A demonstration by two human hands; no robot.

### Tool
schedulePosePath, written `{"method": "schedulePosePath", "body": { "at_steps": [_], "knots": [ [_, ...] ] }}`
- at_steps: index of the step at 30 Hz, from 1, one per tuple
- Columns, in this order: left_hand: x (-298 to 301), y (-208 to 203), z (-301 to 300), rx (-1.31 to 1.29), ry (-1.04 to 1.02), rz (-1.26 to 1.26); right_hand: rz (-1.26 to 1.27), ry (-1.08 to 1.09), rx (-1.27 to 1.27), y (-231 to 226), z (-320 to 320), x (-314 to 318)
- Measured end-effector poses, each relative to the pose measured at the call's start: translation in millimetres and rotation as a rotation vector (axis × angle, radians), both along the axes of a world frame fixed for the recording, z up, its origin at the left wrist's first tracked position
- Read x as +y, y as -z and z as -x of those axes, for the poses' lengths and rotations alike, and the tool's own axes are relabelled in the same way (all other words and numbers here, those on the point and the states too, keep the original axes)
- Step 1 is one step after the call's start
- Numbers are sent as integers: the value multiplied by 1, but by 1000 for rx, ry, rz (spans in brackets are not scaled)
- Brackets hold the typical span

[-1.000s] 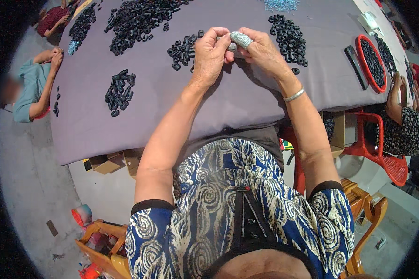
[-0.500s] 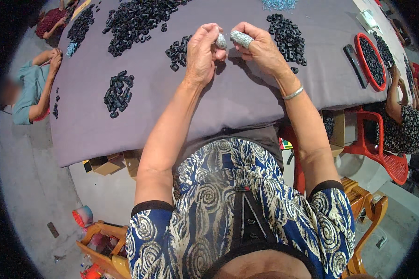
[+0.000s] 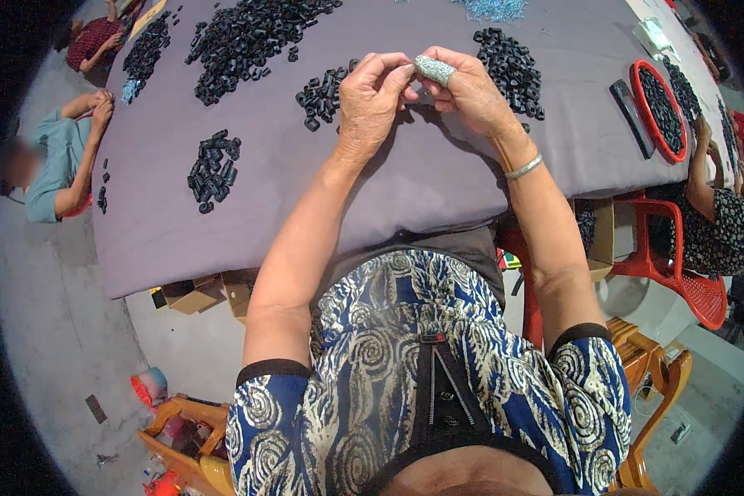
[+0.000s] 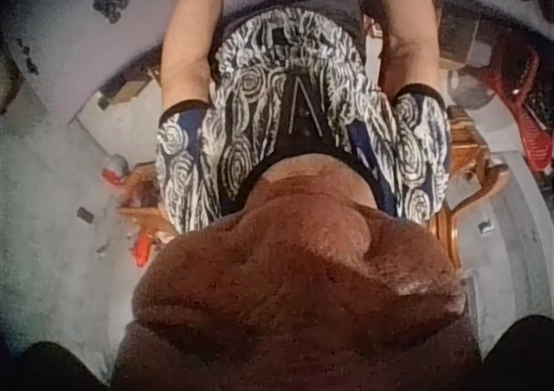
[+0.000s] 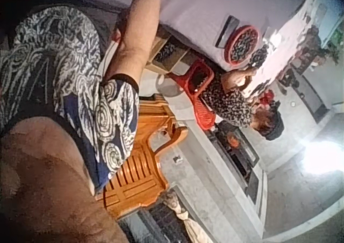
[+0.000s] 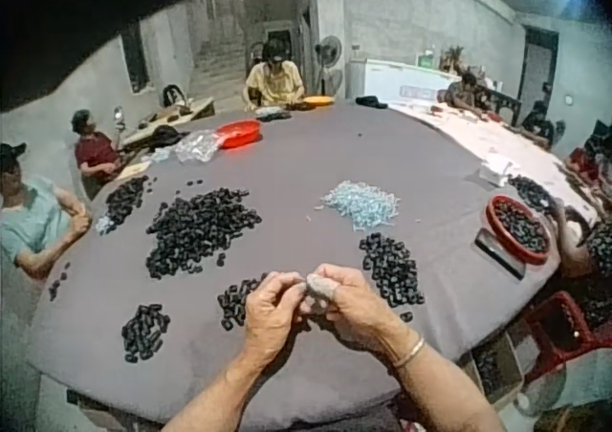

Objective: Assembling small black plastic components by hand at a communal workspace.

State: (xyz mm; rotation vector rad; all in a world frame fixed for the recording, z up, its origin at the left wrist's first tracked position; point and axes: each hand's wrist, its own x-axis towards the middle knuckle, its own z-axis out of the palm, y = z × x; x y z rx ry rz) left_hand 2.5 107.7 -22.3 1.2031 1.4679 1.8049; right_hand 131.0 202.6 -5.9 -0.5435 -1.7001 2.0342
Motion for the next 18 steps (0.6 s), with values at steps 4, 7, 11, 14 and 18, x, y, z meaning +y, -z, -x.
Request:
{"method": "schedulePosePath", "body": {
  "at_steps": [4, 7, 11, 14, 18],
  "knots": [
    [-3, -3, -4, 49, -65, 38, -144, 70, -100, -2, 2, -5],
    [-2, -2, 0, -67, -49, 87, -236, 56, -152, 2, 4, -1],
    [-2, -5, 3, -198, 7, 177, -642, 221, -47, 14, 8, 3],
    [-1, -4, 7, -50, -48, 115, -688, 260, -75, 16, 4, 11],
    [1, -2, 15, -53, -172, 59, -807, 326, -206, 11, -1, 14]
  ]
}}
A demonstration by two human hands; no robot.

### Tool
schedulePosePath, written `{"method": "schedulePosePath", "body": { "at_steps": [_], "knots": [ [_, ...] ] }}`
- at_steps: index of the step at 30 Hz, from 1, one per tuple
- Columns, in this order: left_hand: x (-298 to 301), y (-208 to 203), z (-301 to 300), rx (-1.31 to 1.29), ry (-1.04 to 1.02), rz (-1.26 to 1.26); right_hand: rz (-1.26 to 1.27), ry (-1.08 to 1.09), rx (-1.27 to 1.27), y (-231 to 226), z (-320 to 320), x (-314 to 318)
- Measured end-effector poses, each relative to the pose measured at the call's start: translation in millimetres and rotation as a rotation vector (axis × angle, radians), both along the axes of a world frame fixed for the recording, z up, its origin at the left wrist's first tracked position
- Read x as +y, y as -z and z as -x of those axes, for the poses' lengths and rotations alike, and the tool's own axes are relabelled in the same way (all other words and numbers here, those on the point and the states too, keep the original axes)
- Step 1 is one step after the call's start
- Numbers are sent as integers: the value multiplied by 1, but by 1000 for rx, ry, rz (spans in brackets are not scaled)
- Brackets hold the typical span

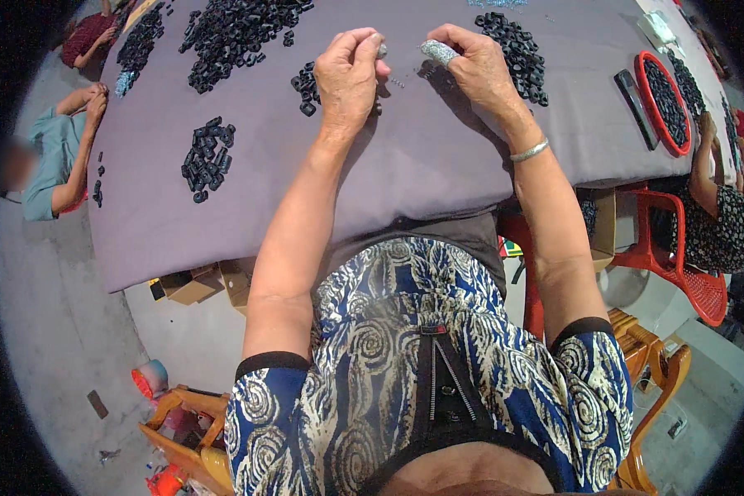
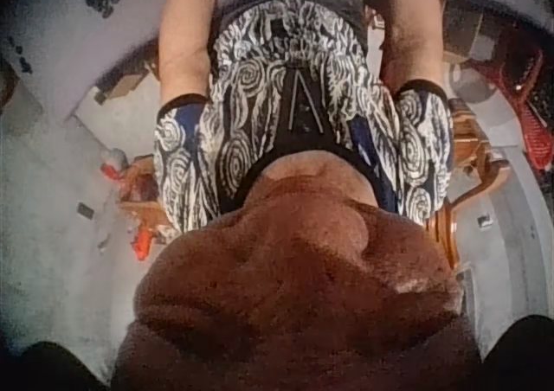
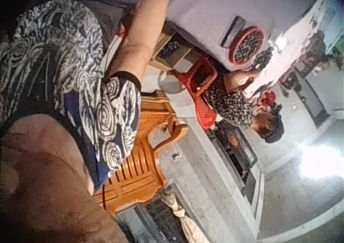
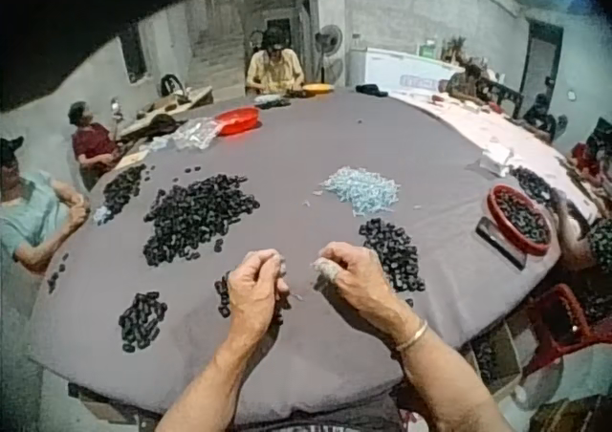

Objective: Assembling small black plastic components by hand at a communal workspace.

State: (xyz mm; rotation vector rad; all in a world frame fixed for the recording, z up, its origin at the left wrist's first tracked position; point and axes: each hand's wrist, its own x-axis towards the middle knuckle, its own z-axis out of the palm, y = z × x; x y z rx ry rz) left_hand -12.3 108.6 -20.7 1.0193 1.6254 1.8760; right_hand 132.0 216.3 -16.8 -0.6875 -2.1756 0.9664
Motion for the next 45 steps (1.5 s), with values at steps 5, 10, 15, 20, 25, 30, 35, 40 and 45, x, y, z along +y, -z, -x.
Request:
{"method": "schedulePosePath", "body": {
  "at_steps": [5, 10, 15, 20, 25, 30, 35, 40, 45],
  "knots": [
    [-1, -5, -2, -69, -64, 30, -284, 26, -126, 13, 1, 10],
    [2, 5, 6, 12, -74, 5, -271, 84, -16, 16, 3, 13],
    [2, -1, 2, -63, -76, -13, -109, 239, 22, 9, -5, 19],
    [3, 3, 6, -53, -90, -30, 137, 229, 283, 13, -9, 30],
    [-3, 1, 9, -94, -93, -16, 107, 293, 232, 10, -4, 26],
    [-23, -14, 22, -111, -42, 44, 86, 317, 235, 14, -4, 29],
    [-65, -27, 35, -34, -30, 92, 103, 224, 256, 8, -5, 23],
    [-98, -24, 27, -31, -137, 170, 125, -74, 160, 1, 2, 5],
    [-112, -24, 15, -144, -120, 140, -164, -360, -52, -18, 11, -38]
  ]
}}
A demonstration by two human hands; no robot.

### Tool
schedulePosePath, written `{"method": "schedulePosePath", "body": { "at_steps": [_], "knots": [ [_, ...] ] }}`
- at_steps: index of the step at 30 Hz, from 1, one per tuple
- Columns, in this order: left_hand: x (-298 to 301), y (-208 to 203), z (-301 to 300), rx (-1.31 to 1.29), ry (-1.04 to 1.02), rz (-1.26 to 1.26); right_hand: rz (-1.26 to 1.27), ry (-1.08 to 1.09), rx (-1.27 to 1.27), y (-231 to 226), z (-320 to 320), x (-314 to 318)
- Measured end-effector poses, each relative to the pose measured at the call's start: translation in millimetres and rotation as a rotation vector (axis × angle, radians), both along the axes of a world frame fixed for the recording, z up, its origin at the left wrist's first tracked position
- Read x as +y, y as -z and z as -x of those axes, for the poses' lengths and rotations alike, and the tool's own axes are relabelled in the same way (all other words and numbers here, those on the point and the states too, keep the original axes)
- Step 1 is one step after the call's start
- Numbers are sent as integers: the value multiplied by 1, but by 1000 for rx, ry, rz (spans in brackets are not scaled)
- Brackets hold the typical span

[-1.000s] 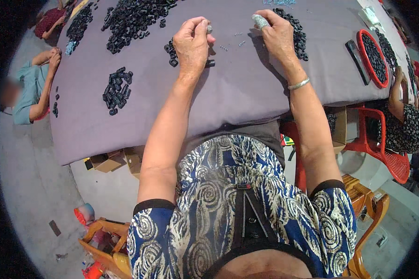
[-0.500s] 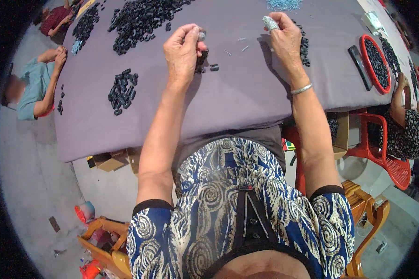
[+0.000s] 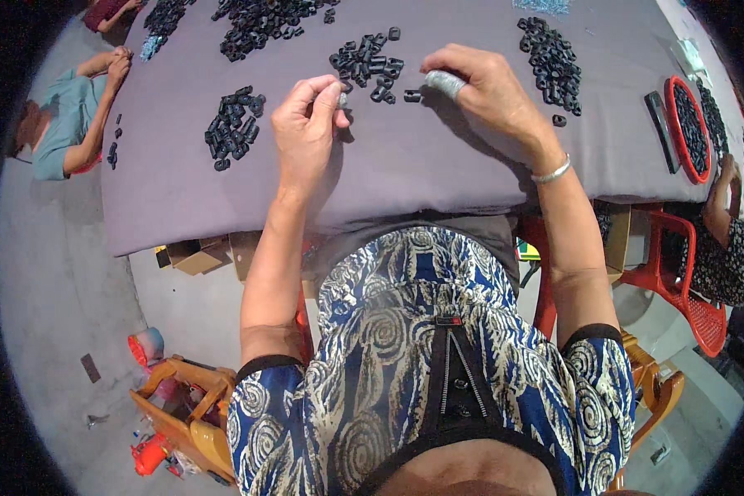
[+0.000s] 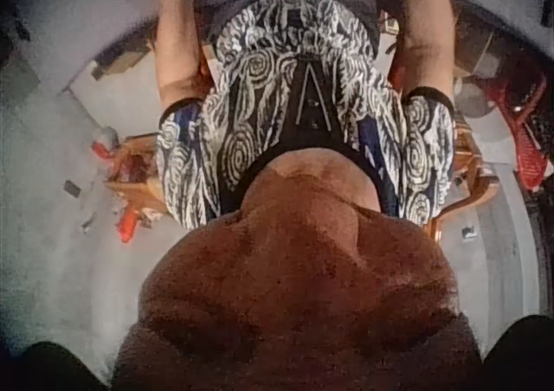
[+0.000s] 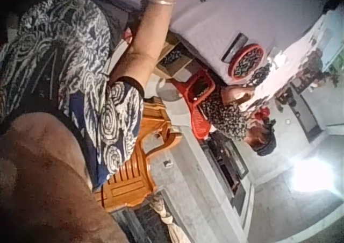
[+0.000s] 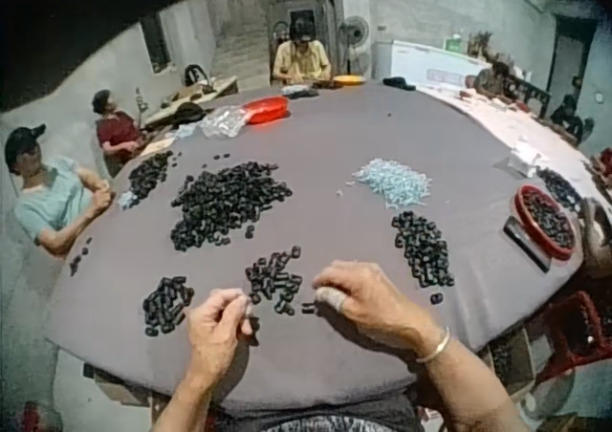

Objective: Assembling small black plastic components by hand at a communal workspace.

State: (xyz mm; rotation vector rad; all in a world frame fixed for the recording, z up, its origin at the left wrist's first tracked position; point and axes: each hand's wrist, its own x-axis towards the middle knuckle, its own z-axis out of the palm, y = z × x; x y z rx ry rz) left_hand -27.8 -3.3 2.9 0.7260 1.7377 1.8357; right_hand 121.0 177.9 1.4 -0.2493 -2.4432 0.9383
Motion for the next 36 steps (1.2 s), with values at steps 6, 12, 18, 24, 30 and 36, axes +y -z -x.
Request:
{"method": "schedulePosePath", "body": {
  "at_steps": [6, 12, 18, 24, 30, 36],
  "knots": [
    [1, 12, -5, 27, 26, 27, -375, 71, -143, 21, 9, -24],
    [2, 23, -5, 135, 76, -3, -372, 44, -172, 19, 9, -26],
    [6, 18, -15, 144, 104, -3, -45, 71, 32, 10, 3, 1],
    [19, 11, -16, 590, 209, 127, 677, 123, 213, 8, -19, 46],
    [59, -7, -9, 1075, 255, 139, 670, 140, 250, 8, -13, 46],
    [89, 16, -17, 1253, 337, 149, 757, 193, 235, 2, -21, 37]
  ]
}}
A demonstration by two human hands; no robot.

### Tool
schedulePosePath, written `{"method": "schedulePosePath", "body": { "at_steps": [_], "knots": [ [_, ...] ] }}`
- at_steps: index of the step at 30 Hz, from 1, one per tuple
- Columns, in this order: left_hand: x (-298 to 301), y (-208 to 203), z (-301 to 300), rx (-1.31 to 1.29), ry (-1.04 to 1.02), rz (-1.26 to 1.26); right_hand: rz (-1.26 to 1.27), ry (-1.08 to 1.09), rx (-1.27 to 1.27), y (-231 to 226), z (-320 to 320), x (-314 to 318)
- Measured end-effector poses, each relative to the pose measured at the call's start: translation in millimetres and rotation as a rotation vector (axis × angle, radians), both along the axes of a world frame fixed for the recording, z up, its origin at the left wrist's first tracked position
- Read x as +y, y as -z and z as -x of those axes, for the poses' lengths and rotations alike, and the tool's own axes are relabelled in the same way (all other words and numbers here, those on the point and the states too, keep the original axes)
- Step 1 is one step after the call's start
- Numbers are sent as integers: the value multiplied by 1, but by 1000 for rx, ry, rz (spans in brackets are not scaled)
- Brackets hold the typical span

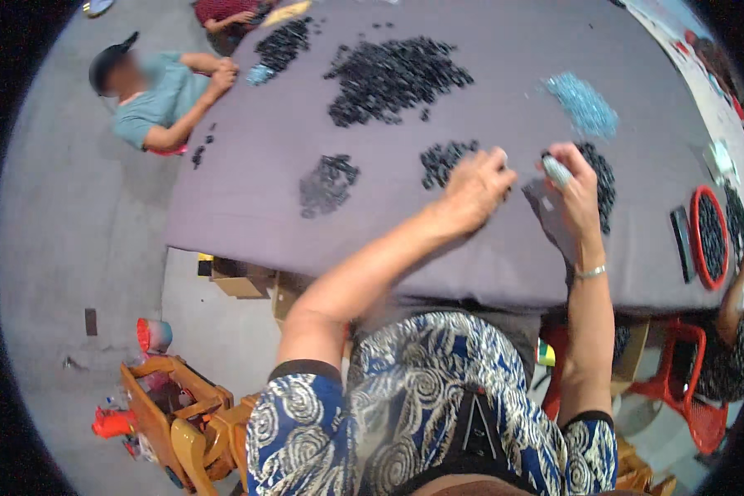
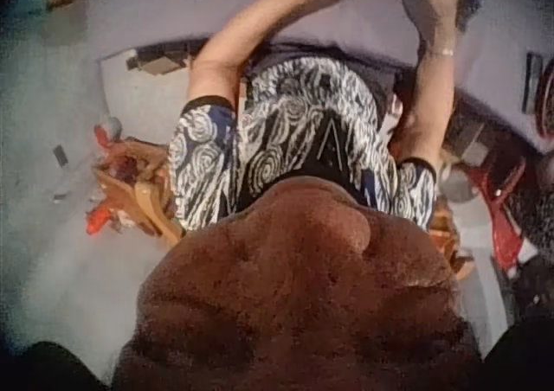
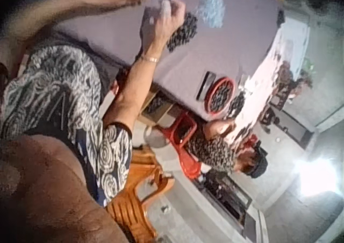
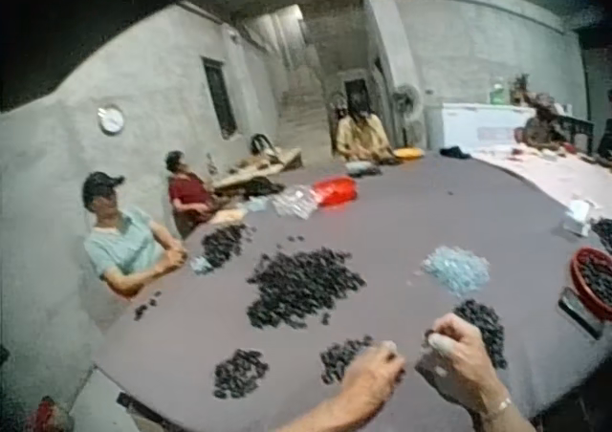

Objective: Assembling small black plastic components by hand at a communal workspace.

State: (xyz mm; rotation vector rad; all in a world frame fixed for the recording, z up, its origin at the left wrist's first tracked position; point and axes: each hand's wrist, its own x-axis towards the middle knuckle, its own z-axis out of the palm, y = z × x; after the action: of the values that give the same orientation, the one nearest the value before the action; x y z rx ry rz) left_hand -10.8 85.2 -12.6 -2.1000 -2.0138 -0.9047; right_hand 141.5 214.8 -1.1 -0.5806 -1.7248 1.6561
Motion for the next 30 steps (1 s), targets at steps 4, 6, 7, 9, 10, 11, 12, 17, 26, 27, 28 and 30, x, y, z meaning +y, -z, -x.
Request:
{"method": "schedulePosePath", "body": {
  "at_steps": [4, 6, 7, 9, 10, 11, 12, 17, 26, 27, 28, 30],
  "knots": [
    [5, 12, 10, 27, 40, -40, 1, -36, 36, -2, 2, -2],
    [7, 12, 15, -2, 49, -18, 38, -31, 65, -2, 4, -4],
    [8, 11, 16, -49, 65, 13, 68, -33, 85, -1, 5, -2],
    [12, 12, 20, -24, 72, 29, 78, -46, 106, -1, 6, -2],
    [13, 14, 21, -8, 77, 50, 75, -48, 109, -2, 7, -3],
    [12, 17, 22, -5, 75, 48, 77, -43, 107, -3, 7, -4],
    [12, 17, 22, 21, 81, 5, 76, -35, 107, -3, 7, -4],
    [5, 16, 14, -34, 48, -29, 104, -56, 117, -3, 1, -5],
    [-21, -24, 5, -988, -61, -76, 43, -224, 96, -4, 11, -16],
    [-23, -24, 7, -1027, -54, -124, 7, -265, 83, -5, 16, -16],
    [-21, -23, 10, -1096, -41, -140, 22, -240, 61, -5, 17, -17],
    [-21, -28, 7, -1151, -55, -125, 85, -228, 23, -6, 18, -21]
  ]
}}
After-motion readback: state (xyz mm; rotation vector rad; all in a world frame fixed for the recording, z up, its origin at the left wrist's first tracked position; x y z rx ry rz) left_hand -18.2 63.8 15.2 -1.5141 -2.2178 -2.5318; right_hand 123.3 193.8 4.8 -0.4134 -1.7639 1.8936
